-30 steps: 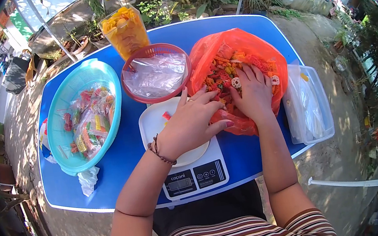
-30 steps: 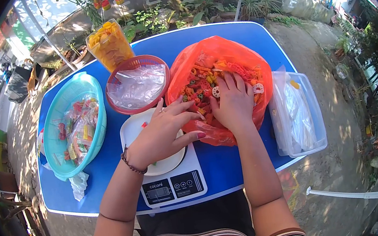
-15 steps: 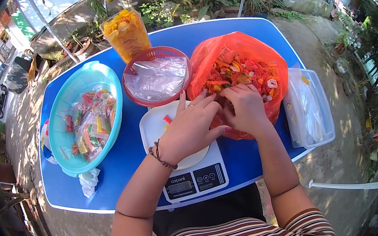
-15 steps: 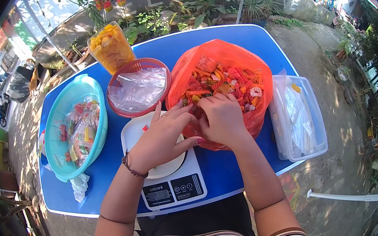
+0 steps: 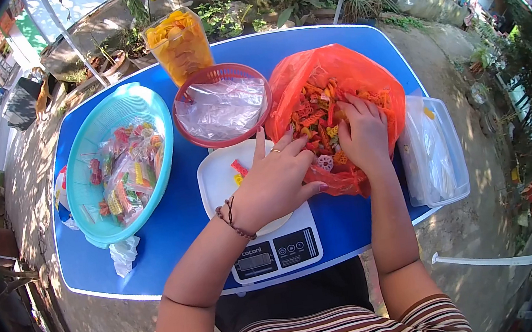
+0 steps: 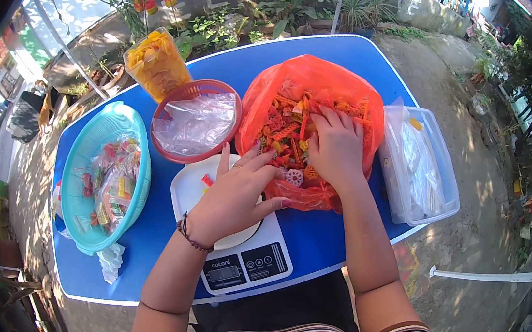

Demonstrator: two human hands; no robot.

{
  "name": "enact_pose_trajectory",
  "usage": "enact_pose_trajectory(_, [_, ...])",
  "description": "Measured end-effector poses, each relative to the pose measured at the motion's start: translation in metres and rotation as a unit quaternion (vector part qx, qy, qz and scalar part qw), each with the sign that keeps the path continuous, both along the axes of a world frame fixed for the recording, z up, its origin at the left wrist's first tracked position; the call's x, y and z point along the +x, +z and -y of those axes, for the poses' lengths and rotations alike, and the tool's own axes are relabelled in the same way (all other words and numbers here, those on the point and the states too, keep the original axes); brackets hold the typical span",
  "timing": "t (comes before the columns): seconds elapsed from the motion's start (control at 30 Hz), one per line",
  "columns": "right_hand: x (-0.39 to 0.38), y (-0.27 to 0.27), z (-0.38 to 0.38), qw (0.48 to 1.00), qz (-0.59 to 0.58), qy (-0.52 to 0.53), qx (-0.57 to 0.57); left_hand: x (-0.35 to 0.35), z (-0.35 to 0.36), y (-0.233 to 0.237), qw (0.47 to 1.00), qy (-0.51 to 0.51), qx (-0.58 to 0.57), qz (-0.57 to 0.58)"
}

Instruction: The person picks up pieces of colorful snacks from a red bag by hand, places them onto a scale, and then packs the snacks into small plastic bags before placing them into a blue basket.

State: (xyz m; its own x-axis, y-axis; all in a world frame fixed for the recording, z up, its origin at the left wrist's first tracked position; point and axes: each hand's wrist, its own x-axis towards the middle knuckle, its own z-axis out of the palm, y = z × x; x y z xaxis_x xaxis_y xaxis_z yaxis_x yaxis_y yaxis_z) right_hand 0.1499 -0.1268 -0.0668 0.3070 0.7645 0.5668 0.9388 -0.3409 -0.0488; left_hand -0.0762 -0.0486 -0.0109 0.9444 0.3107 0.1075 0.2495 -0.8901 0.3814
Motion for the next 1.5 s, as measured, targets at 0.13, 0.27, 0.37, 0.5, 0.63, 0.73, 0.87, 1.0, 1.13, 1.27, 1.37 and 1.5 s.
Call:
enact_pose_trajectory(0.13, [-0.012, 0.018, -0.001, 0.995, -0.096, 0.014, -0.032, -0.001, 0.0, -0.001, 1.0, 0.0, -0.003, 0.012])
enact_pose_trajectory(0.27, [-0.016, 0.023, 0.001, 0.994, -0.107, 0.002, -0.022, 0.0, 0.0, -0.007, 0.999, -0.003, 0.006, 0.041])
enact_pose_trajectory(0.37, [-0.014, 0.024, 0.003, 0.994, -0.103, 0.029, 0.01, -0.001, 0.0, -0.005, 0.999, -0.002, 0.003, 0.041])
enact_pose_trajectory(0.5, [-0.003, 0.018, 0.001, 0.975, -0.213, 0.035, 0.055, -0.002, -0.003, 0.003, 1.0, 0.004, -0.008, -0.017])
enact_pose_trajectory(0.63, [-0.008, 0.021, 0.001, 0.985, -0.157, -0.036, 0.062, -0.002, -0.003, 0.001, 1.0, 0.018, -0.009, -0.017])
enact_pose_trajectory(0.73, [-0.008, 0.014, 0.0, 0.997, -0.063, -0.019, 0.042, -0.003, -0.003, -0.002, 1.0, 0.021, -0.008, -0.012])
enact_pose_trajectory(0.87, [-0.014, 0.017, 0.001, 0.994, -0.103, 0.047, 0.006, -0.002, -0.003, -0.001, 1.0, 0.023, -0.004, -0.022])
enact_pose_trajectory(1.0, [-0.013, 0.021, 0.002, 0.973, -0.172, 0.144, 0.049, -0.002, -0.003, 0.004, 0.999, 0.023, -0.012, -0.037])
enact_pose_trajectory(1.13, [-0.009, 0.024, 0.002, 0.968, -0.187, 0.102, 0.133, -0.003, -0.003, -0.008, 0.999, 0.021, 0.017, 0.037])
enact_pose_trajectory(1.27, [0.007, 0.022, 0.004, 0.969, -0.124, 0.021, 0.213, -0.003, -0.003, 0.0, 1.0, 0.022, 0.0, -0.005])
enact_pose_trajectory(1.37, [0.012, 0.024, 0.005, 0.97, -0.129, -0.004, 0.205, -0.003, -0.003, 0.002, 0.999, 0.022, -0.007, -0.025])
enact_pose_trajectory(1.5, [0.012, 0.019, 0.002, 0.984, -0.071, 0.041, 0.157, -0.004, -0.003, 0.003, 0.999, 0.022, -0.009, -0.021])
